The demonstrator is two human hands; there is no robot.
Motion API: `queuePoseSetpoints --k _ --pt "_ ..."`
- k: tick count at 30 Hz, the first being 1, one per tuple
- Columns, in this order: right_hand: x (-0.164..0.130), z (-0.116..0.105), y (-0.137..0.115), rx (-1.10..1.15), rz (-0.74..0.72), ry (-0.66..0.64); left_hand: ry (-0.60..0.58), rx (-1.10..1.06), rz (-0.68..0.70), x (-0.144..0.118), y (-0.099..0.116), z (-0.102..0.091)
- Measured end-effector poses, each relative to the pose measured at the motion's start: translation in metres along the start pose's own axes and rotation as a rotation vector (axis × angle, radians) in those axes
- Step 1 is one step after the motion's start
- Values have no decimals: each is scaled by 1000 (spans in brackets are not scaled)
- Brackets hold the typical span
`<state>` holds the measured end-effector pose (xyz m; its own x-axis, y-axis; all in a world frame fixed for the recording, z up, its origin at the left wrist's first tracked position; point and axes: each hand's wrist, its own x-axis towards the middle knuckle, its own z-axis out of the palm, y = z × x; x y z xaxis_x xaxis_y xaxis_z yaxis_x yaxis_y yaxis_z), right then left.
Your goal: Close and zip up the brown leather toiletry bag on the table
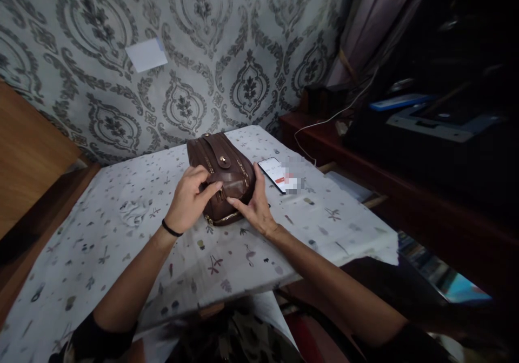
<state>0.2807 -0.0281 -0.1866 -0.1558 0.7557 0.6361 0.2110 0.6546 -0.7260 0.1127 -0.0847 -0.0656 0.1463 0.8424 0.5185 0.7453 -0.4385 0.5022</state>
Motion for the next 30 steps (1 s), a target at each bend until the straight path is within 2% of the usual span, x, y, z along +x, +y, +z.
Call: queuePoseSetpoints --k 10,18,30 --pt "1 -2 4 -29 -28 -16 -7 25 4 -3 1 0" --pt "2 -4 0 -3 -13 -32 -50 128 28 -9 5 1" --pt "3 -10 0 -23 -6 -94 -26 178 85 -20 3 5"
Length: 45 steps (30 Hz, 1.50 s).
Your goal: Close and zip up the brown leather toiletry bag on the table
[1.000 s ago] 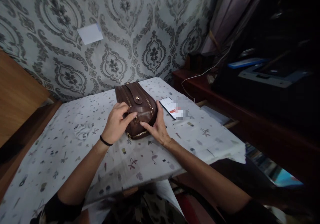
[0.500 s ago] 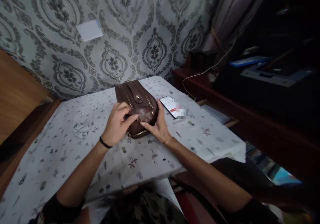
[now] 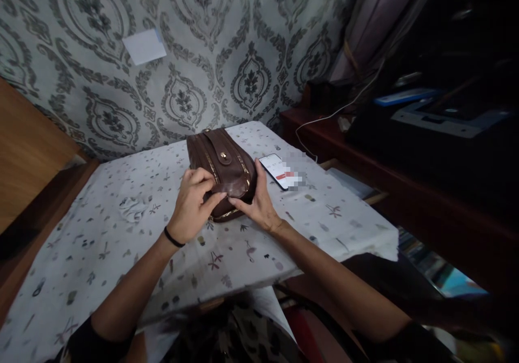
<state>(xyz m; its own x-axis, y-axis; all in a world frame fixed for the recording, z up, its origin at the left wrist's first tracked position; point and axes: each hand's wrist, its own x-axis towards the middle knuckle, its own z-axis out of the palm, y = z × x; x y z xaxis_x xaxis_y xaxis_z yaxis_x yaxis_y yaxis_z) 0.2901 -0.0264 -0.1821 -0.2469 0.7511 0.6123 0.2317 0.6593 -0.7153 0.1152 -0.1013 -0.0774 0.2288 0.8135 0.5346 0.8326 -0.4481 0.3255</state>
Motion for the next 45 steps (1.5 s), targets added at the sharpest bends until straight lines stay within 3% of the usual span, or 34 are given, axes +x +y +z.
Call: queuePoseSetpoints --k 22,28,33,40,45 --pt "-1 10 13 -23 -38 73 8 214 159 -17 10 11" --pt "-1 -2 5 23 -17 11 29 205 87 -19 13 14" --pt "-5 -14 2 178 77 -38 50 240 -22 -2 28 9" --pt "-7 -10 7 172 61 27 -112 261 50 42 38 19" --pt "-6 -10 5 157 74 27 -142 334 63 62 34 26"
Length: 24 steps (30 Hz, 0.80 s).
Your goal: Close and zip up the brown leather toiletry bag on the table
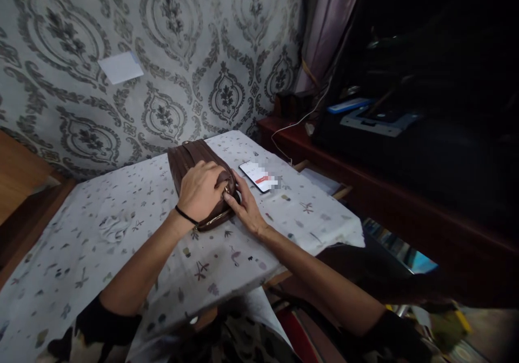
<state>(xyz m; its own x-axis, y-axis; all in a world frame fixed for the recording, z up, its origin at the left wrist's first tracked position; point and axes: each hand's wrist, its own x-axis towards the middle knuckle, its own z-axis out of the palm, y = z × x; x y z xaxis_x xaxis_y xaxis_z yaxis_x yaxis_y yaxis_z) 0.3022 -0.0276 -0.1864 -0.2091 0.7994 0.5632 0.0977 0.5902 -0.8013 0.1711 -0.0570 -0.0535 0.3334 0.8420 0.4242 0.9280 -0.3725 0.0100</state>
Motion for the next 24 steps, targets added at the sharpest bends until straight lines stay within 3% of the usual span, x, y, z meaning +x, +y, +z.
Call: queuePoseSetpoints --k 7,17,24 --pt "1 1 0 33 14 28 47 -18 33 5 -7 6" --pt "1 2 1 122 47 30 15 -242 -244 7 -5 2" --pt "1 1 0 126 35 26 81 -254 -291 8 -6 10"
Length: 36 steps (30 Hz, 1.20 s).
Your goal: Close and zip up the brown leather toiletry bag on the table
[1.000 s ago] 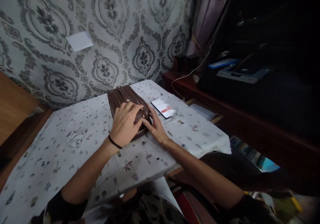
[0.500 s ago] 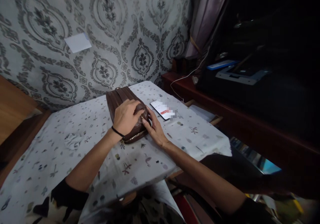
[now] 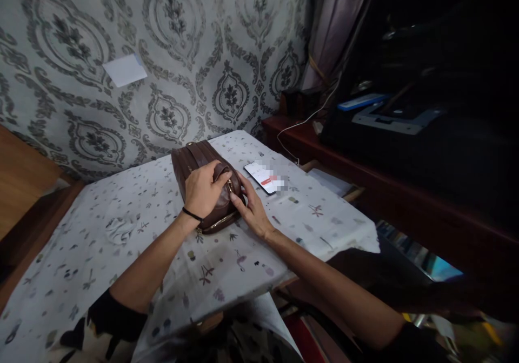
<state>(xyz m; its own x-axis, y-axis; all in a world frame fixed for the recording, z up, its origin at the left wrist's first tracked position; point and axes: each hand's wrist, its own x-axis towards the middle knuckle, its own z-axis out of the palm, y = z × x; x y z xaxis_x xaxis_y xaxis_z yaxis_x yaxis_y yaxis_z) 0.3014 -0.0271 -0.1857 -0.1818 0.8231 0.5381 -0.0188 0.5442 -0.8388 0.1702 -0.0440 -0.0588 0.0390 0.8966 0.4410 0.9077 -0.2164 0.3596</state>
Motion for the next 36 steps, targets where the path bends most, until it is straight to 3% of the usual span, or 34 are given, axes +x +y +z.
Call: queuePoseSetpoints --k 8,13,25,36 --pt "4 4 5 115 27 68 60 -17 147 -8 -1 2" --pt "8 8 11 160 70 94 52 -85 139 -8 -3 3" --pt "6 7 8 54 55 85 18 -122 132 -7 -2 0" --pt "6 11 -3 -114 -17 152 23 -40 162 -7 -3 1"
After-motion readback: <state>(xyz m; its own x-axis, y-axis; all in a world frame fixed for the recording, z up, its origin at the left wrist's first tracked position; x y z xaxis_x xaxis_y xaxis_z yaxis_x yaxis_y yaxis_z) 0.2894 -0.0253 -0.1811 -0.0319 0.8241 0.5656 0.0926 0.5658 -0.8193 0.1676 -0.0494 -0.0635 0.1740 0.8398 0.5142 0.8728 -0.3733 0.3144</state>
